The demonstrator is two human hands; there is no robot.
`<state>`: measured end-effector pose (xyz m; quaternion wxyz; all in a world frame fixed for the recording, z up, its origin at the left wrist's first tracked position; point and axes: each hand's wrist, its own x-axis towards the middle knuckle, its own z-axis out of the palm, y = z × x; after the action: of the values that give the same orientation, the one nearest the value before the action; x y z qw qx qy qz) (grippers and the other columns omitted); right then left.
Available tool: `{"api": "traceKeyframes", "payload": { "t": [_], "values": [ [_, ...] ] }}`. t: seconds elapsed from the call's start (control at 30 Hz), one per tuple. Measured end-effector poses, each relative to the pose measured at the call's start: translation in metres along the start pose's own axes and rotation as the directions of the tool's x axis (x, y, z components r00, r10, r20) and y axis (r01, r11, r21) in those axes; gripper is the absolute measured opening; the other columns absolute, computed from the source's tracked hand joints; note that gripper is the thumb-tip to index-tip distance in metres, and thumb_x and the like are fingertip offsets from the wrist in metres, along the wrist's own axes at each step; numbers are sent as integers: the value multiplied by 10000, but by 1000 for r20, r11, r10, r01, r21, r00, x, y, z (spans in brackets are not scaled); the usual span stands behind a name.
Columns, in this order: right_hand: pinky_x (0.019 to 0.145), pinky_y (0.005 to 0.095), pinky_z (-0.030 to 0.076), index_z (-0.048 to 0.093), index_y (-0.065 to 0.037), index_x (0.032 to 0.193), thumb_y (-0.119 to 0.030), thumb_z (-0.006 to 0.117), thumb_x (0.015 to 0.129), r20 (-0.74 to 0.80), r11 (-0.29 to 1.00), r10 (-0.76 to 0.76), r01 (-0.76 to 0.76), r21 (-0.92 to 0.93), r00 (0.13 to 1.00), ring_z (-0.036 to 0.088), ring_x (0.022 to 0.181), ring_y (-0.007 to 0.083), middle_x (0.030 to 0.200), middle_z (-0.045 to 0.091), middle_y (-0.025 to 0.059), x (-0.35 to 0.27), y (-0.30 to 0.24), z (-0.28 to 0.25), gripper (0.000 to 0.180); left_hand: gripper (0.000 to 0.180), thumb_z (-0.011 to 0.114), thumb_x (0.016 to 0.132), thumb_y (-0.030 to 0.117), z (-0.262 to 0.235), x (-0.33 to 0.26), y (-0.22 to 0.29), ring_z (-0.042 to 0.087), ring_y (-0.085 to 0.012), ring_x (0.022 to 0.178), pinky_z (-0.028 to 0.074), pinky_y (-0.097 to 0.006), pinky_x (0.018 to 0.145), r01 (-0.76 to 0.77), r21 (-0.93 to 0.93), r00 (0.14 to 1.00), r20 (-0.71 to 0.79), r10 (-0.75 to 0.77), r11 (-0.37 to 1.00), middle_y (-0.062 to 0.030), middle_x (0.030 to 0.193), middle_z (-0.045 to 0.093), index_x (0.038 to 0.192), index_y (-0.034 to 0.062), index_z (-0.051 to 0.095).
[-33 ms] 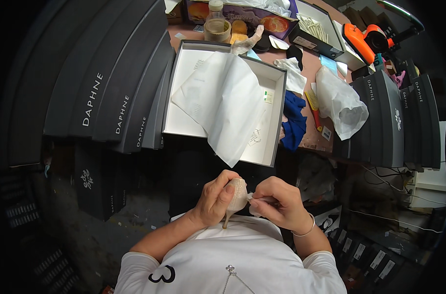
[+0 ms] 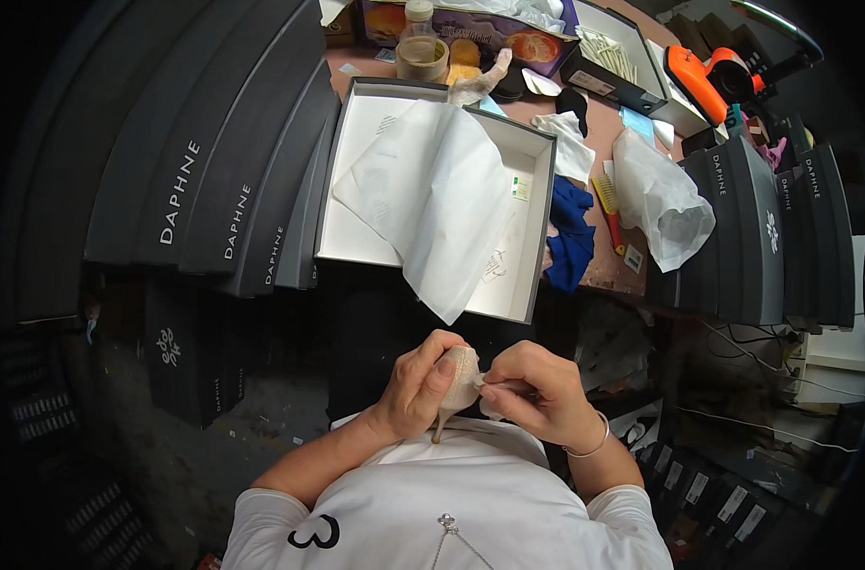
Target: Packaging and inspecting high-heeled shoes into boxes for shipping.
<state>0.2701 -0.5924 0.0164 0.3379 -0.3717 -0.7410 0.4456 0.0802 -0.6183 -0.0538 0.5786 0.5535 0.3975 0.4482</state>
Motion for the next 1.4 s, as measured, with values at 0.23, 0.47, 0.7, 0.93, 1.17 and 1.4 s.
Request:
{"api": "traceKeyframes", "payload": {
  "t": [0.23,0.47,0.7,0.93,1.17,1.4],
  "values": [
    [542,265,487,639,-29,892,13,728,714,53,971,-56,66,-230,997,599,609,191,777,598,72,15,3,4,204,355,379,1019,326,-2,0,1,593,-229,720,460,-319,661,24,50,1000,-2,-24,998,-133,837,588,1066,0,511],
    [545,266,491,634,-19,847,21,721,716,72,992,17,-8,-127,997,622,630,192,779,615,80,14,-7,3,163,356,373,1018,322,-4,-1,5,596,-236,733,465,-324,670,38,47,999,8,-39,998,-140,858,597,1072,1,517],
    [543,275,490,633,-30,866,19,726,705,56,994,-7,13,-110,998,602,610,192,769,600,77,12,-11,2,193,361,374,1019,323,-4,-4,4,612,-218,772,473,-315,687,33,38,999,15,-33,999,-135,882,609,1067,-2,521],
    [534,294,482,604,-24,854,-6,701,753,-27,955,179,-181,-234,983,595,595,216,747,559,89,2,2,-7,141,399,364,1019,362,-5,-7,-1,641,-189,811,504,-295,729,23,-51,1000,11,-22,998,-128,948,650,1071,1,524],
    [526,261,462,638,-21,894,7,704,749,-41,996,48,-50,-74,998,580,586,160,791,584,75,-2,0,-2,162,422,339,1022,382,-6,-5,-1,647,-179,824,512,-292,730,42,-60,999,1,-42,997,-116,943,650,1064,4,522],
    [522,272,478,659,-23,940,14,742,642,-26,928,-295,280,-245,955,597,631,187,813,607,73,4,10,22,311,412,339,1021,369,-5,-4,1,642,-187,817,508,-294,735,27,-37,1000,-5,-27,999,-116,936,647,1068,3,523]
  ]
}}
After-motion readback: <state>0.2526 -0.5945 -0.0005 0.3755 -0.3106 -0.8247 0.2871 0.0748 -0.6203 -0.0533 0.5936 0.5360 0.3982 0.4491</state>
